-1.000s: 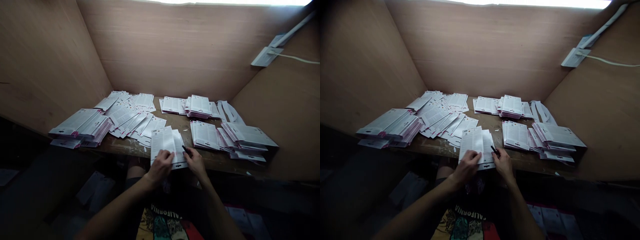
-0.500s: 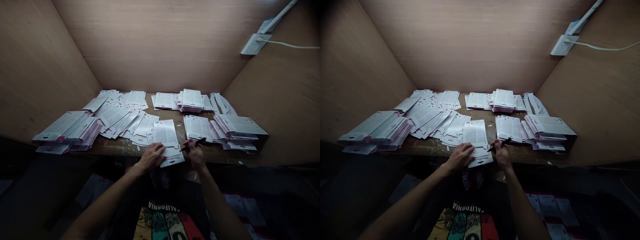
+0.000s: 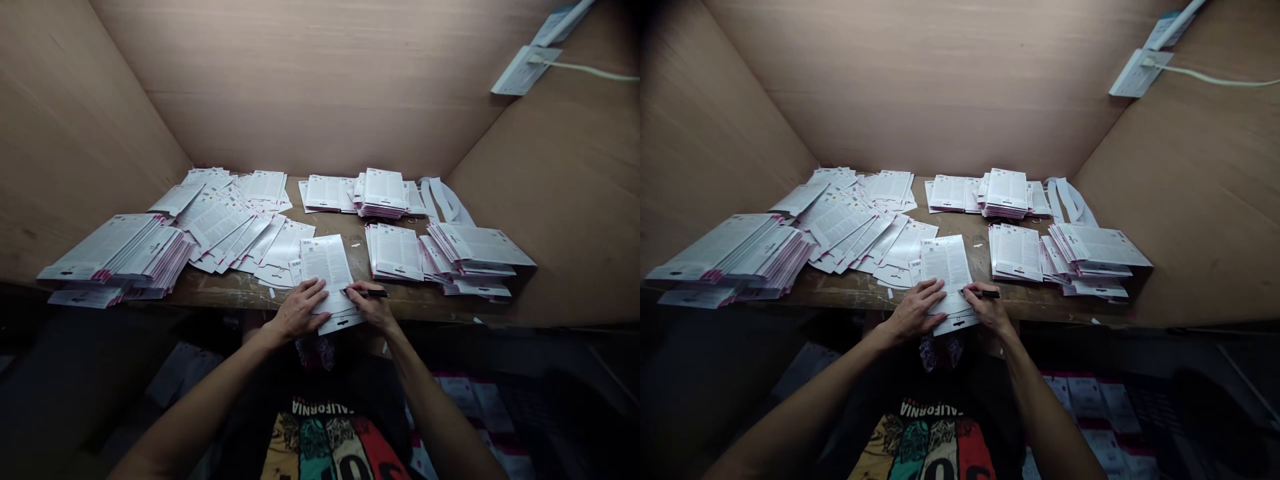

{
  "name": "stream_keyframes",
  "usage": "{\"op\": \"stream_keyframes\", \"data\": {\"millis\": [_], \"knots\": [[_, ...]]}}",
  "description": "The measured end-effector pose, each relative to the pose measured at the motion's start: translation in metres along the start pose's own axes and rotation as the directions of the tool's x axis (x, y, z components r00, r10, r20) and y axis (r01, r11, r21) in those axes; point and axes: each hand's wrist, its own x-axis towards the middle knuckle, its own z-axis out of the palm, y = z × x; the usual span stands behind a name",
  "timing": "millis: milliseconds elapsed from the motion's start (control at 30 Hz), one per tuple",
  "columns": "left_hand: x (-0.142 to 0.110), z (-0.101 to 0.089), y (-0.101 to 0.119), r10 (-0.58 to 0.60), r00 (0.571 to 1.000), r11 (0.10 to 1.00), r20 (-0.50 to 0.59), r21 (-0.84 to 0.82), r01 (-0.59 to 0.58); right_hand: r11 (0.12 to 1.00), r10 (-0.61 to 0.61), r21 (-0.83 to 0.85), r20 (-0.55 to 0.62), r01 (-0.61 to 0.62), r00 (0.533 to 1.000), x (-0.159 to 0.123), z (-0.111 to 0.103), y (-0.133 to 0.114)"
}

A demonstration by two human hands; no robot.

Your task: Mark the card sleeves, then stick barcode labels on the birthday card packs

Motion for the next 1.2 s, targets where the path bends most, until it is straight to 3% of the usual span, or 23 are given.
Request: {"op": "stream_keyframes", "data": {"millis": [167,333,433,533,633,700,767,800,867,900,933,1033,1100,1200], "knots": [[0.002,0.000,0.001,-0.029,0.999,0.999,0.020,-0.016,0.029,0.996,0.015,0.090,0.125,-0.026,0.992,0.000,-0.009,-0.004],[0.001,0.005,0.000,-0.097,0.995,0.993,-0.005,-0.072,0.096,0.990,0.044,0.133,-0.041,-0.038,0.998,0.000,-0.013,-0.005],[0.000,0.006,-0.002,-0.090,0.996,0.992,-0.024,-0.095,0.088,0.981,-0.042,-0.187,0.037,0.049,0.998,0.004,-0.004,-0.014],[-0.001,0.008,-0.004,-0.087,0.996,0.992,-0.037,-0.099,0.083,0.807,-0.051,-0.579,0.133,0.119,0.990,0.007,0.012,-0.027],[-0.001,0.009,-0.005,-0.089,0.996,0.991,-0.032,-0.104,0.085,0.686,-0.007,-0.716,0.170,0.129,0.985,0.007,0.021,-0.038],[-0.002,0.009,-0.005,-0.095,0.995,0.990,-0.027,-0.107,0.092,0.714,-0.028,-0.678,0.218,0.172,0.976,0.004,0.016,-0.042],[-0.001,0.008,-0.004,-0.104,0.994,0.989,-0.030,-0.111,0.100,0.835,-0.041,-0.501,0.358,0.229,0.933,-0.003,0.000,-0.043],[-0.002,0.007,-0.004,-0.105,0.994,0.989,-0.031,-0.110,0.101,0.901,-0.040,-0.362,0.482,0.240,0.875,-0.008,-0.011,-0.043],[-0.002,0.006,-0.004,-0.097,0.995,0.991,-0.034,-0.099,0.093,0.980,-0.048,-0.104,0.707,0.171,0.705,-0.019,-0.033,-0.043],[-0.003,0.005,-0.003,-0.088,0.996,0.992,-0.034,-0.091,0.085,0.992,-0.054,-0.036,0.743,0.121,0.667,-0.024,-0.042,-0.042],[-0.004,0.004,-0.003,-0.073,0.997,0.994,-0.033,-0.082,0.070,0.995,-0.056,-0.013,0.724,0.096,0.687,-0.028,-0.048,-0.040],[-0.009,0.004,-0.003,0.002,0.999,0.999,-0.033,-0.045,-0.003,0.970,-0.102,-0.152,0.457,0.190,0.884,-0.035,-0.048,-0.032],[-0.012,0.004,-0.002,0.068,0.997,0.998,-0.044,-0.001,-0.068,0.906,-0.175,-0.301,0.374,0.298,0.910,-0.036,-0.037,-0.023],[-0.015,0.002,0.000,0.135,0.989,0.989,-0.059,0.061,-0.131,0.829,-0.237,-0.402,0.377,0.389,0.895,-0.032,-0.023,-0.007]]}}
